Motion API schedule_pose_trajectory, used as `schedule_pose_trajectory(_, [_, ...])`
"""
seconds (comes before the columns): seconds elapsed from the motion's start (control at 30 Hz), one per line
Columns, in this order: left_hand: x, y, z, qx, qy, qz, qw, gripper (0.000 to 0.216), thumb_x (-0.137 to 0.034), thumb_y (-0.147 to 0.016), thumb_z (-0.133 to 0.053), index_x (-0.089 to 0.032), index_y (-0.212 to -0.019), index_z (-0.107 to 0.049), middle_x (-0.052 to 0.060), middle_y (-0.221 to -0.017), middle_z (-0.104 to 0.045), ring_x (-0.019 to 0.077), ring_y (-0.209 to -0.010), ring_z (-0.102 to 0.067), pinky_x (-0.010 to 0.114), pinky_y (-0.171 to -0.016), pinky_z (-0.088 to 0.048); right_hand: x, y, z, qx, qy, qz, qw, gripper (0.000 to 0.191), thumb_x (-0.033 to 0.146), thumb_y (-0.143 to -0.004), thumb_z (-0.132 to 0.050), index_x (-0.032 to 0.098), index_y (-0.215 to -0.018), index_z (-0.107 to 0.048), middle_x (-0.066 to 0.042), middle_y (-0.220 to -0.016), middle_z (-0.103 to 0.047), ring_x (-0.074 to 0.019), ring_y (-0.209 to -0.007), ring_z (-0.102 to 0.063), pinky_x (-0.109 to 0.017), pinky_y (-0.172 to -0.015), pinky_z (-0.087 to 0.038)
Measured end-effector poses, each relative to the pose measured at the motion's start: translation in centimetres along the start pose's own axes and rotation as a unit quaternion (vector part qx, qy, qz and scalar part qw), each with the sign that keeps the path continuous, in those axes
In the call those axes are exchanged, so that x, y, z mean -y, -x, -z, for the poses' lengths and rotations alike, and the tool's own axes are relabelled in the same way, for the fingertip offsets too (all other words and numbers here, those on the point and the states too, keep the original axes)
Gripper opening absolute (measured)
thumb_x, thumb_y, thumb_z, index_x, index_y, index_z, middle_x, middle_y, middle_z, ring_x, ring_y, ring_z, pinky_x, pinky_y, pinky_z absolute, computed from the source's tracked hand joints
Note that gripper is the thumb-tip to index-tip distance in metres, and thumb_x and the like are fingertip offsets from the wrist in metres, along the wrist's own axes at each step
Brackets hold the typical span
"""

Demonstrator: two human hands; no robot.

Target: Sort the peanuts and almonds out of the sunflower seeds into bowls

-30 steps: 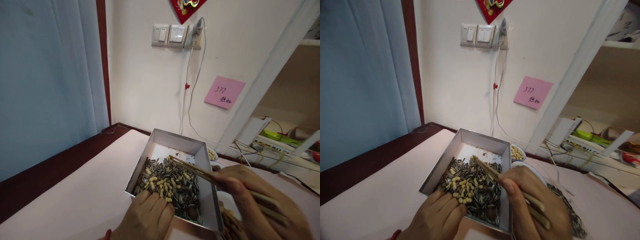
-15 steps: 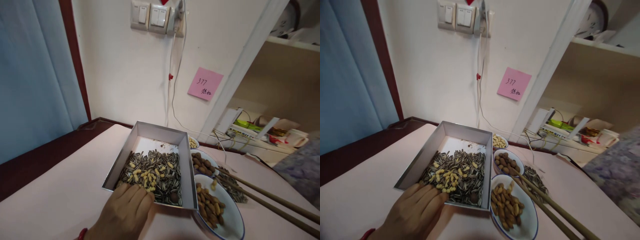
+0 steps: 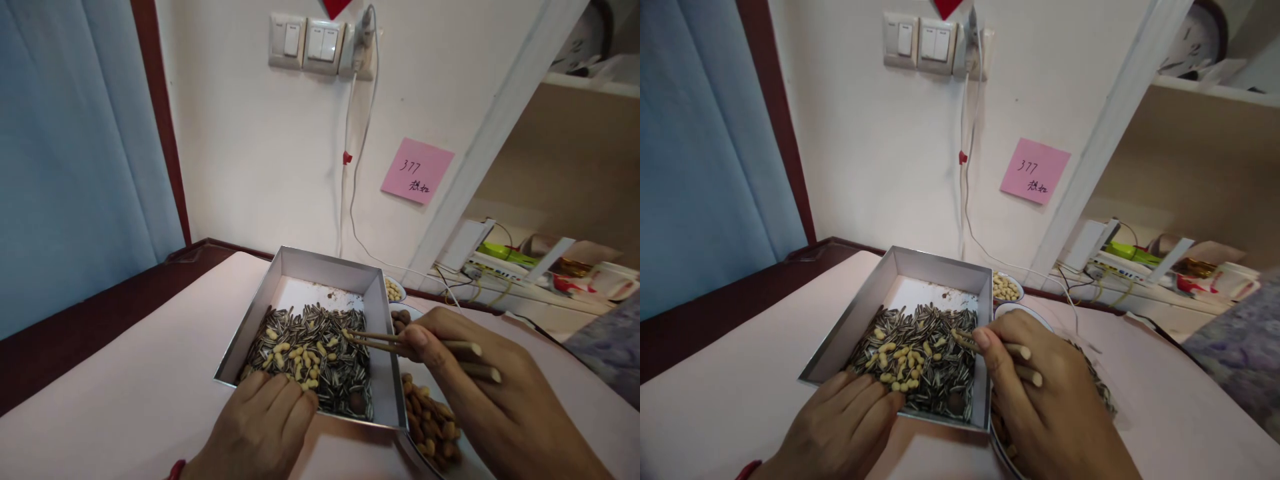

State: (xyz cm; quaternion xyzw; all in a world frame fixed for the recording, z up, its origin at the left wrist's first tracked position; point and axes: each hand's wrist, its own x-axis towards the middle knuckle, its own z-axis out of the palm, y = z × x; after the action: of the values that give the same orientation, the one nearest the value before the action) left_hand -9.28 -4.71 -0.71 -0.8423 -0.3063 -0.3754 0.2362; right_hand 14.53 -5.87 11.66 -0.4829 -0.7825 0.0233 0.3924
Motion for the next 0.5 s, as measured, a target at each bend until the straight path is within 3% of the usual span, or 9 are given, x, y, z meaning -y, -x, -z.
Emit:
schedule_pose_trajectory(0.33, [0.2,0.1,-0.3,-0.013,-0.008,-0.005,1.000,0.021,-0.007,-0.094,-0.045,-0.017,-0.088,-0.061,-0.001,-0.071,-0.057,0.0166,-0.068,-0.048,0.036,-0.068,-0.029,-1.0,-0.3,-1.4,0.007,-0.012,-0.025,1.000,0.040,0.040,-0.104,-0.046,0.021,-0.070,-0.054,0.003,-0.064,-0.057,-0.0105,-0.057,-0.056,-0.024,-0.051,-0.043])
schedule_pose_trajectory(0.5, [0.0,-0.1,0.0,-0.007,-0.017,0.000,1.000,0.020,-0.005,-0.092,-0.046,-0.016,-0.089,-0.062,-0.001,-0.071,-0.057,0.0161,-0.068,-0.049,0.036,-0.068,-0.031,-0.3,0.2,-0.4,-0.028,-0.001,-0.010,1.000,0.034,0.039,-0.103,-0.049,0.023,-0.074,-0.057,0.002,-0.066,-0.060,-0.0123,-0.060,-0.062,-0.023,-0.050,-0.046])
